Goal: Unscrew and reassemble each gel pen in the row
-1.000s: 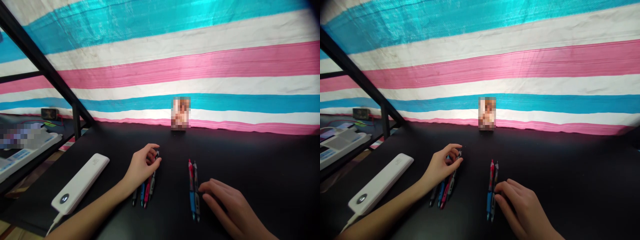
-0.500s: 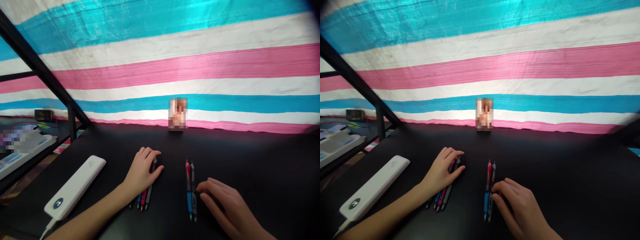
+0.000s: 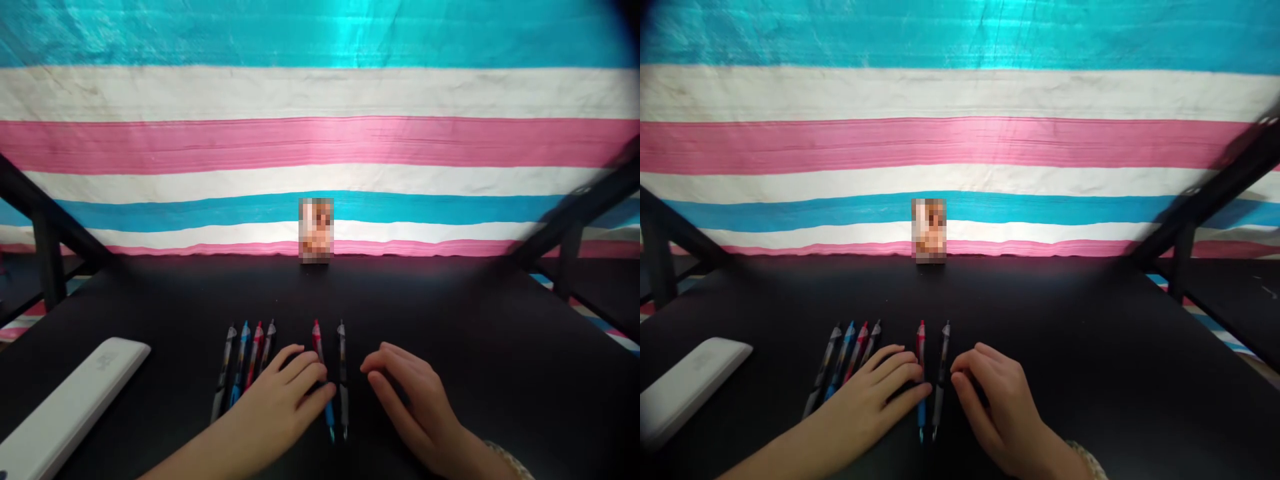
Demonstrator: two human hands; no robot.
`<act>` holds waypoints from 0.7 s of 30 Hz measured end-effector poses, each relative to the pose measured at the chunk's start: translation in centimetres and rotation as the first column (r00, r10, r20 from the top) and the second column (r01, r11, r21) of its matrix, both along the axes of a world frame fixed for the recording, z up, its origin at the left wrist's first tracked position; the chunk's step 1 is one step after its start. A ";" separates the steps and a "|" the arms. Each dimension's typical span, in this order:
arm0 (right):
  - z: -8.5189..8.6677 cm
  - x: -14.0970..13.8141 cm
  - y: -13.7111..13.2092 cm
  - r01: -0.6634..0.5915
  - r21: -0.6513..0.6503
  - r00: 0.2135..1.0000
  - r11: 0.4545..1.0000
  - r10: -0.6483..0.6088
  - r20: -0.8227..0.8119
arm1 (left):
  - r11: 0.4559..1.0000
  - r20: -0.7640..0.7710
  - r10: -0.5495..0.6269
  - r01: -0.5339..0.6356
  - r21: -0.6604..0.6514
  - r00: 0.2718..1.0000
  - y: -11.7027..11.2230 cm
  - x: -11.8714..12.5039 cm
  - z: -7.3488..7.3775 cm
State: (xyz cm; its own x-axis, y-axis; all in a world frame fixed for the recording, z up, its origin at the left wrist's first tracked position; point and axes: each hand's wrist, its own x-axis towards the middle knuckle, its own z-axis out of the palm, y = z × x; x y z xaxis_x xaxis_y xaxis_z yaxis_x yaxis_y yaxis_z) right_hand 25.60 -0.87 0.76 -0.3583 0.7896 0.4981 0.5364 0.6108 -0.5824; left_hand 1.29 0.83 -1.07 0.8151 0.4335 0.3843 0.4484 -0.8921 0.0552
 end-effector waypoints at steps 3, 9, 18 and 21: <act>0.3 -0.2 0.0 -0.021 -0.014 1.000 1.000 0.021 0.007 | 0.998 0.036 -0.005 0.003 0.067 0.999 0.2 -0.1 0.2; 0.4 -1.0 0.1 -0.161 -0.060 0.980 0.985 0.166 0.107 | 0.988 0.101 0.023 -0.038 0.151 0.995 -0.2 -0.7 0.5; -2.3 -1.7 0.5 -0.160 0.166 0.980 0.973 0.137 0.142 | 0.964 0.083 0.134 -0.149 0.220 0.987 -0.5 -0.5 0.7; -2.5 -1.7 0.4 -0.140 0.213 0.984 0.967 0.112 0.138 | 0.980 0.028 0.167 -0.169 0.107 0.986 -0.9 -0.3 0.5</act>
State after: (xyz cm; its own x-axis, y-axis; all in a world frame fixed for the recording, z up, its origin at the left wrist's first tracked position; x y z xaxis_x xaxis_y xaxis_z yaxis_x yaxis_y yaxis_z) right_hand 23.86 -0.47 -1.76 -0.5178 0.6094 0.6004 0.5065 0.7840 -0.3589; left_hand 1.03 -0.08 -0.57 0.7265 0.5186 0.4508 0.5923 -0.8052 -0.0284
